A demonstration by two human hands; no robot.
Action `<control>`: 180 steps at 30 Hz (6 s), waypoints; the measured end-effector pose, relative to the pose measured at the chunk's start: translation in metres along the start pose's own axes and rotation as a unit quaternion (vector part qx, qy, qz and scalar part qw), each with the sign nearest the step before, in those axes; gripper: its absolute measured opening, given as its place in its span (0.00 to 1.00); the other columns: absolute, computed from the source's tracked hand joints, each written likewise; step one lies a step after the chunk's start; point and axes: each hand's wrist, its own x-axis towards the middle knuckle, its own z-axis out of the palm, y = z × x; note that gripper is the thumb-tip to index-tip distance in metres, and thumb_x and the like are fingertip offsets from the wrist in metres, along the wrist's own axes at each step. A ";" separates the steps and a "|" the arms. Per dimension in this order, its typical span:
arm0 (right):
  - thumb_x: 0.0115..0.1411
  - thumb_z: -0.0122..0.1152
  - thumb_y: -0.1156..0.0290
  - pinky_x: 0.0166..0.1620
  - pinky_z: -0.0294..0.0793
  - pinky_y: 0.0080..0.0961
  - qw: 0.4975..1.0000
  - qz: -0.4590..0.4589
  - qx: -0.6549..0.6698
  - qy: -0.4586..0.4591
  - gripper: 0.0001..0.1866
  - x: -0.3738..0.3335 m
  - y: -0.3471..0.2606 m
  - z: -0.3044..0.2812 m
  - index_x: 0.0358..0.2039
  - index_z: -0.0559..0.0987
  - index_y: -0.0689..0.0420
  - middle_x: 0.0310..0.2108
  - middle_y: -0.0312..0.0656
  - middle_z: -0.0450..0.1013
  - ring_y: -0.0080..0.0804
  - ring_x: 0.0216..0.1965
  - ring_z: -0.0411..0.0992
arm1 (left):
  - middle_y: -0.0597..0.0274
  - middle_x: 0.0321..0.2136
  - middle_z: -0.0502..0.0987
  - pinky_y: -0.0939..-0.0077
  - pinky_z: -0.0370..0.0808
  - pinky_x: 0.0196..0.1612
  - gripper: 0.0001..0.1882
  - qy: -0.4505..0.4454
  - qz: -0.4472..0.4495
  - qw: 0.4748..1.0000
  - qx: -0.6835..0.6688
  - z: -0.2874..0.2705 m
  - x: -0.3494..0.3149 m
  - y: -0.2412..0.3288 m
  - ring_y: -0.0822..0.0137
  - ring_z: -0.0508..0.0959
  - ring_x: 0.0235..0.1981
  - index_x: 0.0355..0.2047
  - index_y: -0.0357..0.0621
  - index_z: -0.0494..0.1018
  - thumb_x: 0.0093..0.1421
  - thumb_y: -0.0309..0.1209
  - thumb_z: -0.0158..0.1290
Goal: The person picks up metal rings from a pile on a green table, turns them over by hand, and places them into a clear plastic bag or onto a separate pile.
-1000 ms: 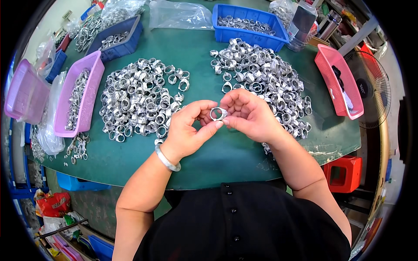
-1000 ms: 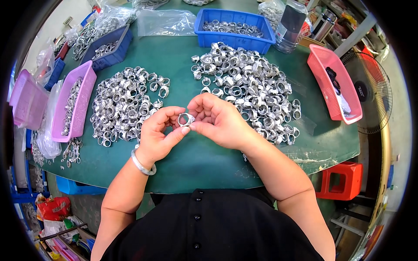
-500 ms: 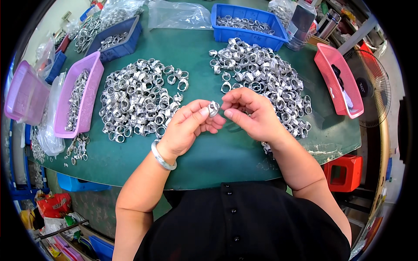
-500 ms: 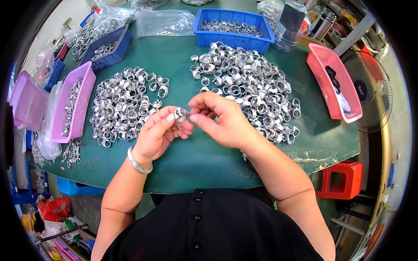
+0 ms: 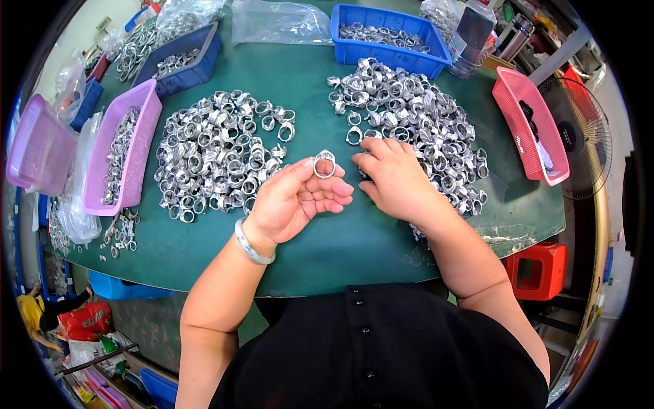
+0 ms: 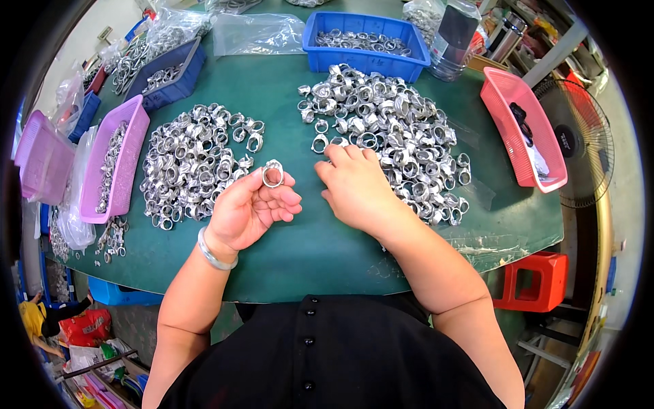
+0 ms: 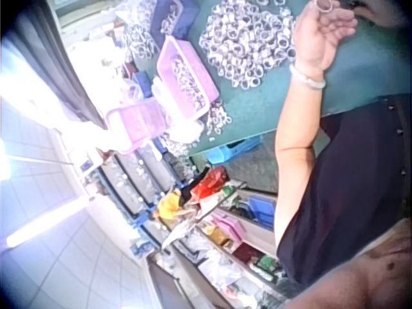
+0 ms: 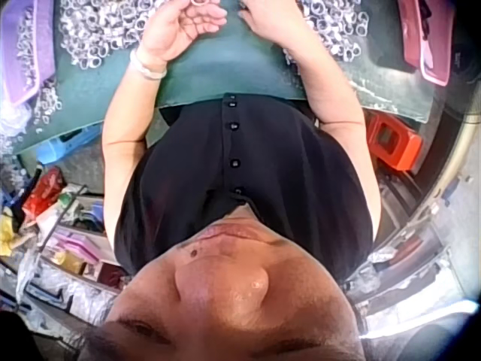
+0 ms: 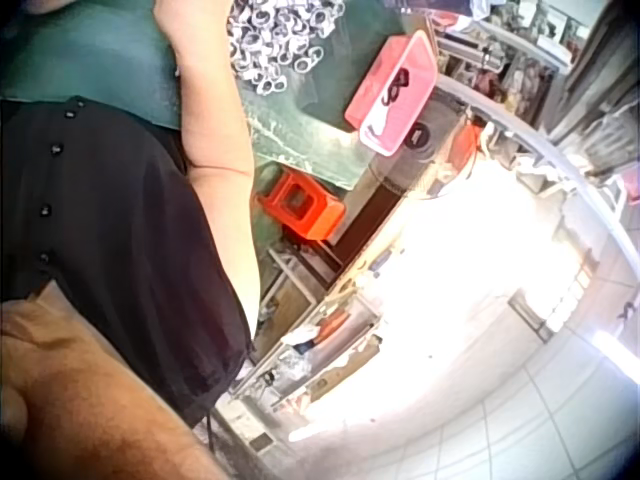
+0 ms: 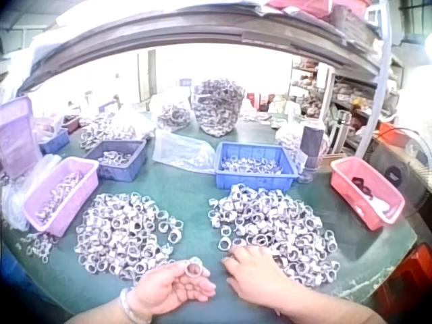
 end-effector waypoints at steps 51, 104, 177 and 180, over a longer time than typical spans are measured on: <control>0.56 0.56 0.76 0.31 0.68 0.14 0.645 0.126 0.753 -0.049 0.05 -0.025 0.007 -0.031 0.33 0.75 0.61 0.28 0.35 0.74 0.18 0.27 0.70 | 0.59 0.26 0.77 0.79 0.73 0.31 0.17 0.153 0.383 0.610 0.677 0.082 -0.016 -0.024 0.69 0.77 0.26 0.37 0.36 0.73 0.45 0.25 0.63; 0.40 0.65 0.73 0.45 0.60 0.31 0.990 -0.066 0.098 -0.076 0.15 -0.039 0.021 -0.033 0.32 0.78 0.56 0.32 0.36 0.67 0.35 0.40 0.63 | 0.54 0.28 0.76 0.66 0.68 0.40 0.22 0.005 0.060 0.992 -0.107 0.063 -0.016 -0.038 0.60 0.74 0.32 0.44 0.34 0.68 0.66 0.42 0.35; 0.51 0.59 0.82 0.35 0.70 0.19 0.794 -0.016 0.608 -0.015 0.10 -0.033 0.010 -0.045 0.36 0.76 0.62 0.31 0.37 0.71 0.23 0.32 0.71 | 0.58 0.36 0.75 0.78 0.73 0.41 0.15 0.067 0.233 0.912 0.330 0.076 -0.013 -0.044 0.72 0.75 0.35 0.49 0.34 0.63 0.63 0.26 0.43; 0.54 0.57 0.80 0.37 0.72 0.20 0.811 -0.014 0.584 -0.009 0.05 -0.033 0.010 -0.045 0.33 0.76 0.63 0.28 0.39 0.73 0.24 0.32 0.73 | 0.58 0.34 0.76 0.78 0.73 0.41 0.14 0.075 0.220 0.924 0.304 0.078 -0.013 -0.043 0.71 0.76 0.34 0.48 0.34 0.65 0.63 0.27 0.43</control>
